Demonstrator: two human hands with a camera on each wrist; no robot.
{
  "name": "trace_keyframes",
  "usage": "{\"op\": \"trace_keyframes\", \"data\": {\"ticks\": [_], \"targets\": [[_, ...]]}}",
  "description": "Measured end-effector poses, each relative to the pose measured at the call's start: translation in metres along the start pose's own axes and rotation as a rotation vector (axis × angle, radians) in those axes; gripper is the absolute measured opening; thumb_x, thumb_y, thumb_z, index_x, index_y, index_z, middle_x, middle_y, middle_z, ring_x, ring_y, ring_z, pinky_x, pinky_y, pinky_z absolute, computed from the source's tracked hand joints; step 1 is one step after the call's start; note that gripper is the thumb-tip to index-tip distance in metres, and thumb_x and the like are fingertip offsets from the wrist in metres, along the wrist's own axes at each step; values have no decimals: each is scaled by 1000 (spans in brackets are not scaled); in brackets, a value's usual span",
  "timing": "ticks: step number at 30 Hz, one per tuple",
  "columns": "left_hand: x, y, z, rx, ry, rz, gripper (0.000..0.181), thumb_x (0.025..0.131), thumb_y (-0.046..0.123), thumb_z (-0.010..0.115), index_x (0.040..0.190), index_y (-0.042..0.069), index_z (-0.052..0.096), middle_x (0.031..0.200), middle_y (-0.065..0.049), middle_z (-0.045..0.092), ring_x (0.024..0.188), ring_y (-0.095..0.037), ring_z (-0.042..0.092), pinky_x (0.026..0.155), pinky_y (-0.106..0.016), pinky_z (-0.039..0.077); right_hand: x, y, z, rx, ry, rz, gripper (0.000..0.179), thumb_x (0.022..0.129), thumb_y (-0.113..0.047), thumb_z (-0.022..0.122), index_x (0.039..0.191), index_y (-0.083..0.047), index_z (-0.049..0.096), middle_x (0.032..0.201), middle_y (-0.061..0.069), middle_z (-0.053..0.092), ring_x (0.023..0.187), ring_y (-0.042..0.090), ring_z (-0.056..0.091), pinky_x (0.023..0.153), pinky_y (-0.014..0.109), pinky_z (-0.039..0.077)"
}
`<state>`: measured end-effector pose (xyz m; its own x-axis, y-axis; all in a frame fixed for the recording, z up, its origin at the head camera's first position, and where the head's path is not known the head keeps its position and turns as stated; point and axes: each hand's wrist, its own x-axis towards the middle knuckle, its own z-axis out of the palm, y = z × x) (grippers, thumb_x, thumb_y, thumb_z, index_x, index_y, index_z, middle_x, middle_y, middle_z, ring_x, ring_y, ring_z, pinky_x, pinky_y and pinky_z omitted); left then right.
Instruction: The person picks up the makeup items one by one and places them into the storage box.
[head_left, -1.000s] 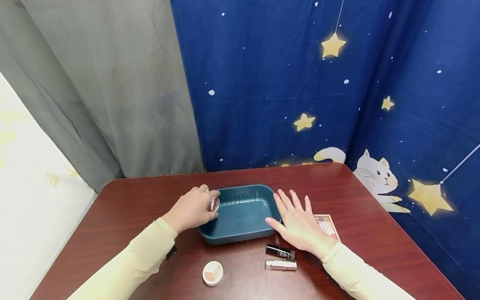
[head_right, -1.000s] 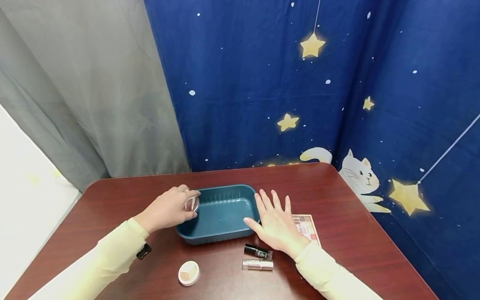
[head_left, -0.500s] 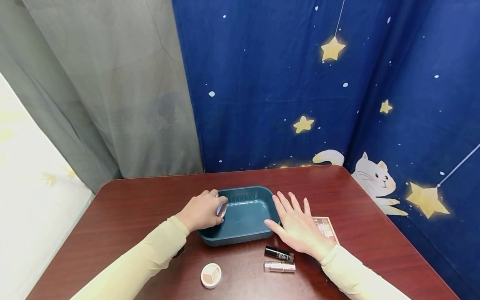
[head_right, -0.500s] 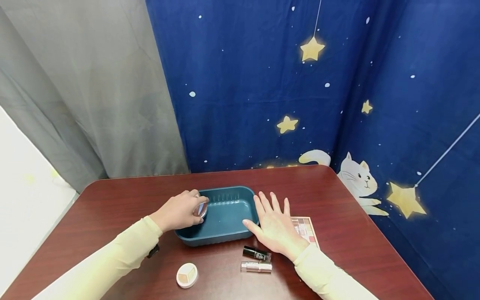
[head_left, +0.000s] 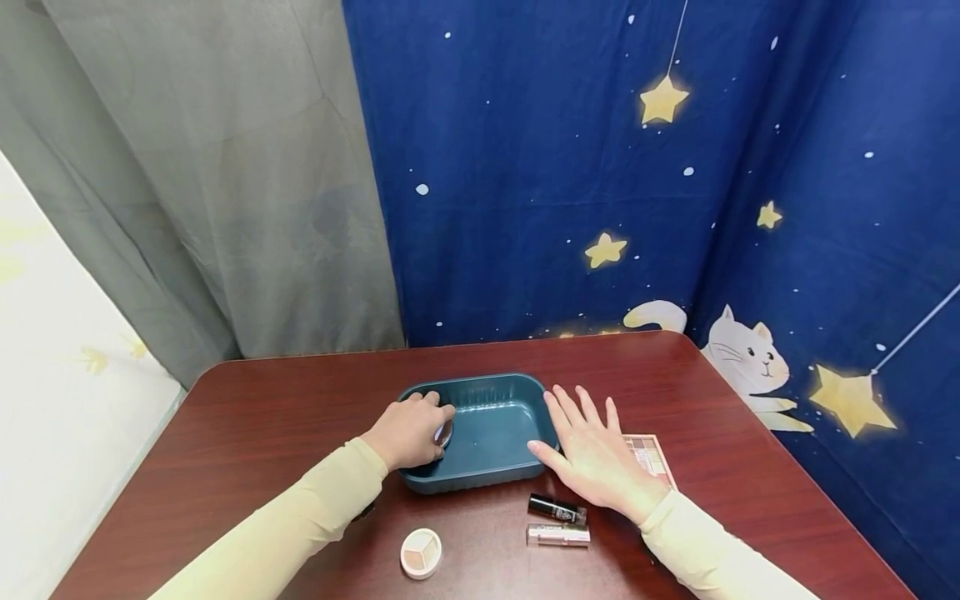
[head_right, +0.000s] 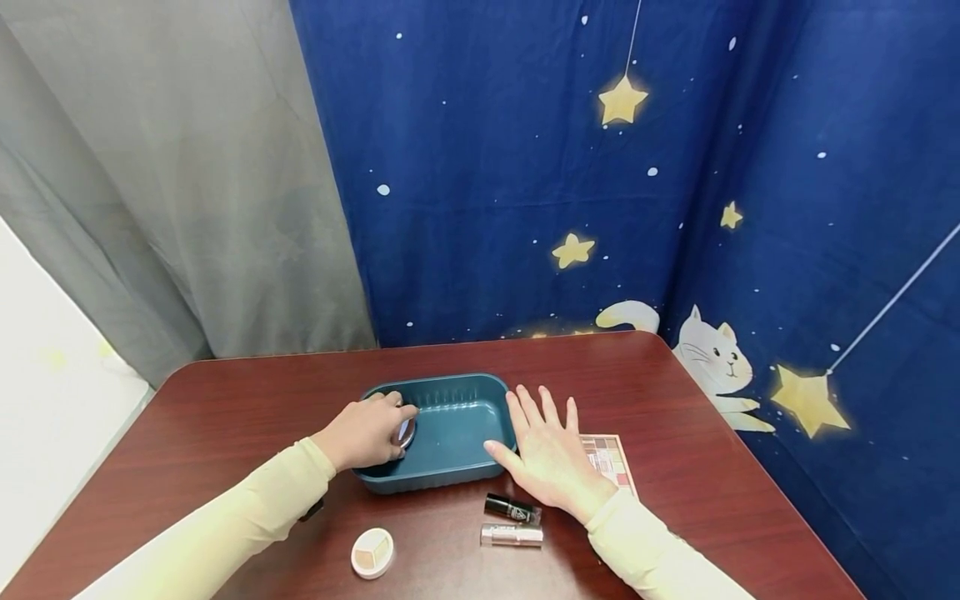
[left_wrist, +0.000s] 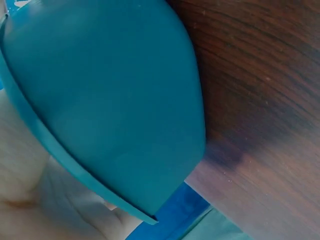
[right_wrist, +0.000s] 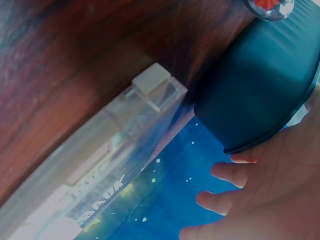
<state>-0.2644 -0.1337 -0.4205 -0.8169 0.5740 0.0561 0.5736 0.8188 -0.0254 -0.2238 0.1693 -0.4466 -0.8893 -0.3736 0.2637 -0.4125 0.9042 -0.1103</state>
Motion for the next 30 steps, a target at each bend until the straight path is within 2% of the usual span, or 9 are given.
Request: {"op": "trace_keyframes", "data": {"ticks": [3, 9, 13, 18, 22, 25, 30], "targets": [[1, 0, 0, 12, -18, 2, 27, 79, 29, 85, 98, 19, 69, 87, -3, 56, 77, -20, 55, 59, -40, 52, 0, 0, 0, -6, 6, -1, 89, 96, -76, 32, 158, -13, 34, 162, 9, 32, 149, 38, 21, 110, 71, 12], [1, 1, 2, 9, -51, -5, 25, 79, 30, 86, 90, 20, 66, 79, 2, 52, 75, -18, 54, 58, -37, 49, 0, -2, -1, -5, 2, -1, 88, 96, -75, 33, 158, -12, 34, 162, 9, 32, 150, 38, 21, 110, 71, 13], [1, 4, 3, -3, -72, -14, 25, 79, 31, 86, 87, 21, 65, 80, 2, 53, 79, -19, 53, 60, -37, 50, -1, -2, 0, -6, 6, 2, 88, 96, -75, 33, 158, -12, 35, 161, 9, 33, 149, 38, 22, 110, 71, 14], [1, 7, 3, 4, -103, -32, 34, 78, 32, 88, 103, 18, 69, 94, -5, 61, 89, -25, 55, 68, -42, 55, -1, -2, 0, -4, 13, 4, 89, 96, -75, 33, 158, -12, 35, 161, 9, 34, 149, 38, 23, 111, 71, 14], [2, 9, 2, 13, -130, -50, 47, 79, 33, 88, 118, 16, 69, 108, -10, 61, 96, -28, 57, 73, -44, 56, -1, -3, 1, 4, 17, 3, 88, 96, -74, 35, 157, -12, 36, 161, 9, 35, 149, 38, 24, 110, 71, 14], [2, 9, 4, 15, -135, -53, 47, 79, 34, 88, 118, 16, 69, 110, -11, 59, 95, -28, 57, 72, -43, 56, -2, -2, 1, 10, 14, 2, 88, 96, -74, 35, 157, -12, 36, 161, 9, 34, 148, 38, 24, 110, 71, 14], [1, 10, 5, 7, -107, -49, 49, 78, 38, 87, 118, 16, 70, 109, -11, 59, 93, -26, 57, 71, -43, 56, -3, -1, 1, 12, 15, -4, 88, 96, -75, 34, 157, -12, 36, 161, 9, 34, 148, 39, 24, 110, 72, 13]]}}
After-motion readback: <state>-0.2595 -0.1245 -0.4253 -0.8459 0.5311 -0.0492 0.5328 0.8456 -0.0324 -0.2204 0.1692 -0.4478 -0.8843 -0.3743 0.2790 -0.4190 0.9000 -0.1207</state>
